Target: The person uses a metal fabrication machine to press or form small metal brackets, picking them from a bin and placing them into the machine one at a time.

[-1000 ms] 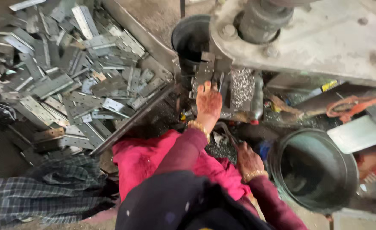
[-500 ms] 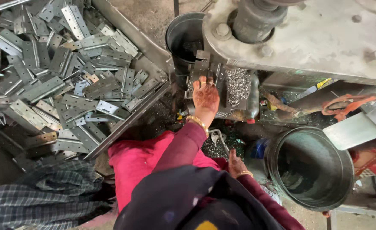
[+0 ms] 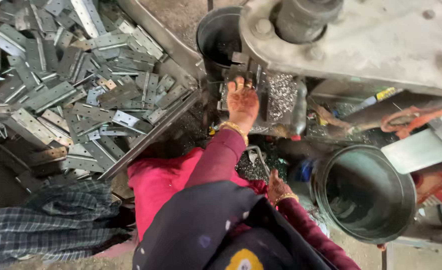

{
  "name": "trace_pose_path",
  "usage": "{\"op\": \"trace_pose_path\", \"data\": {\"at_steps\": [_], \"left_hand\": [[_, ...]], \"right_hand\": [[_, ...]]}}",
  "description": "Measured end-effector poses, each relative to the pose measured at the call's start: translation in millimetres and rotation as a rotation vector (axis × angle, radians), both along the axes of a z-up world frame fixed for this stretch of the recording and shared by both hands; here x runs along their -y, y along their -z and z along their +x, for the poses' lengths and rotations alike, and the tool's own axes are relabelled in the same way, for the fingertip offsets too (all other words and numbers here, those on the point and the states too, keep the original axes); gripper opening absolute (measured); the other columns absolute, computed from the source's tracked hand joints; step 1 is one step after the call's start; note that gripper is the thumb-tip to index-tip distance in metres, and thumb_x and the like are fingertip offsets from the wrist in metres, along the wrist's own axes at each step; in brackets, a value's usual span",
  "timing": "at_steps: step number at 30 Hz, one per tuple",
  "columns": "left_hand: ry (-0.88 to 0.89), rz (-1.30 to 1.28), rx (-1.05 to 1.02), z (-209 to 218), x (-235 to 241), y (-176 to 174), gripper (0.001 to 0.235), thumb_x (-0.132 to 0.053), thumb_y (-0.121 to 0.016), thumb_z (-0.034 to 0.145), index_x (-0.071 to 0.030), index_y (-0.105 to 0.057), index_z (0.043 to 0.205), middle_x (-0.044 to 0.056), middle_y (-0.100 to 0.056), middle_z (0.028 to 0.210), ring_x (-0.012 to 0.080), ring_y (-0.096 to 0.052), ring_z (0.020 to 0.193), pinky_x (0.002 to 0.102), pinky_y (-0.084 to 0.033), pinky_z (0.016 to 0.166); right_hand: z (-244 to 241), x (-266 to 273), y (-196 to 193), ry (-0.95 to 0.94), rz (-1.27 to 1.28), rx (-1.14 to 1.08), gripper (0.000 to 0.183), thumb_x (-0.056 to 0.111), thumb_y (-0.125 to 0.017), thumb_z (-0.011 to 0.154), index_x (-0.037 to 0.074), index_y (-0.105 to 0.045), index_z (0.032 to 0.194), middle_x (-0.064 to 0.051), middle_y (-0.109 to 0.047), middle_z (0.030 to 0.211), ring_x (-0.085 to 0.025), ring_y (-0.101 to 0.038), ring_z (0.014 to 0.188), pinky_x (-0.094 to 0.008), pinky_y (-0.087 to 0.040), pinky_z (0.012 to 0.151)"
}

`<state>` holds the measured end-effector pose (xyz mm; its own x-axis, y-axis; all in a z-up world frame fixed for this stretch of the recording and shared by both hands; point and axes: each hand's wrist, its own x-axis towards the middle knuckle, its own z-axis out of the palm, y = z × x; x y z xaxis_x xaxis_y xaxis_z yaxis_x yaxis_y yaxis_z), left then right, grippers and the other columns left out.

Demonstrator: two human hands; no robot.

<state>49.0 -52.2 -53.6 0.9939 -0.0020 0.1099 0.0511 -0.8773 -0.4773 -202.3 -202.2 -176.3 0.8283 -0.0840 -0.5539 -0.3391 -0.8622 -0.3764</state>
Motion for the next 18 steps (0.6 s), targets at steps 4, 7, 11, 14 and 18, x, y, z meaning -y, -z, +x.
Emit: {"op": "trace_pose_path", "data": {"at_steps": [4,7,11,14,18], "left_hand": [[0.446,-0.487,-0.088,-68.8,-36.8,-32.9,0.039,-0.025,-0.055,0.09,-0.003,-0.063,0.121,0.011,-0.054,0.145,0.0293,-0.04,0.138,0.048,-0.033,0.105],[0.551,-0.621,0.128,-121.0,-60.6,-25.5,0.055,-0.025,-0.061,0.074,-0.004,-0.06,0.124,0.013,-0.059,0.137,0.0312,-0.049,0.13,0.053,-0.038,0.101],[0.895,-0.688,0.218,-108.4,-65.4,-25.8,0.03,-0.012,-0.059,0.095,-0.008,-0.06,0.125,0.011,-0.061,0.134,0.0261,-0.06,0.12,0.048,-0.047,0.103],[0.723,-0.618,0.177,-82.3,-1.4,-42.8,0.024,-0.014,-0.057,0.096,-0.007,-0.063,0.118,0.013,-0.062,0.126,0.0273,-0.063,0.107,0.047,-0.05,0.092],[0.059,-1.129,0.007,-74.6,15.5,-51.5,0.046,-0.017,-0.052,0.104,0.007,-0.053,0.143,0.02,-0.061,0.114,0.029,-0.064,0.094,0.042,-0.053,0.079]], "right_hand": [[10.9,2.9,-67.1,-0.209,-0.267,0.157,0.057,0.018,-0.039,0.098,0.001,-0.033,0.151,-0.027,-0.065,0.123,-0.043,-0.07,0.103,-0.05,-0.058,0.088],[14.3,-1.3,-78.9,-0.226,-0.199,0.27,0.057,0.014,-0.041,0.095,-0.006,-0.035,0.148,-0.03,-0.066,0.116,-0.045,-0.069,0.1,-0.053,-0.055,0.087],[13.0,-3.3,-69.9,-0.241,-0.246,0.258,0.058,0.016,-0.04,0.096,-0.002,-0.033,0.151,-0.031,-0.066,0.116,-0.045,-0.069,0.1,-0.051,-0.056,0.086],[15.1,-4.1,-72.0,-0.183,-0.207,0.332,0.051,0.017,-0.041,0.096,-0.001,-0.04,0.144,-0.028,-0.068,0.118,-0.045,-0.07,0.101,-0.053,-0.055,0.087],[13.1,-7.1,-82.3,-0.065,-0.172,0.131,0.043,0.021,-0.039,0.1,0.006,-0.046,0.14,-0.026,-0.071,0.114,-0.045,-0.069,0.104,-0.055,-0.054,0.089]]}}
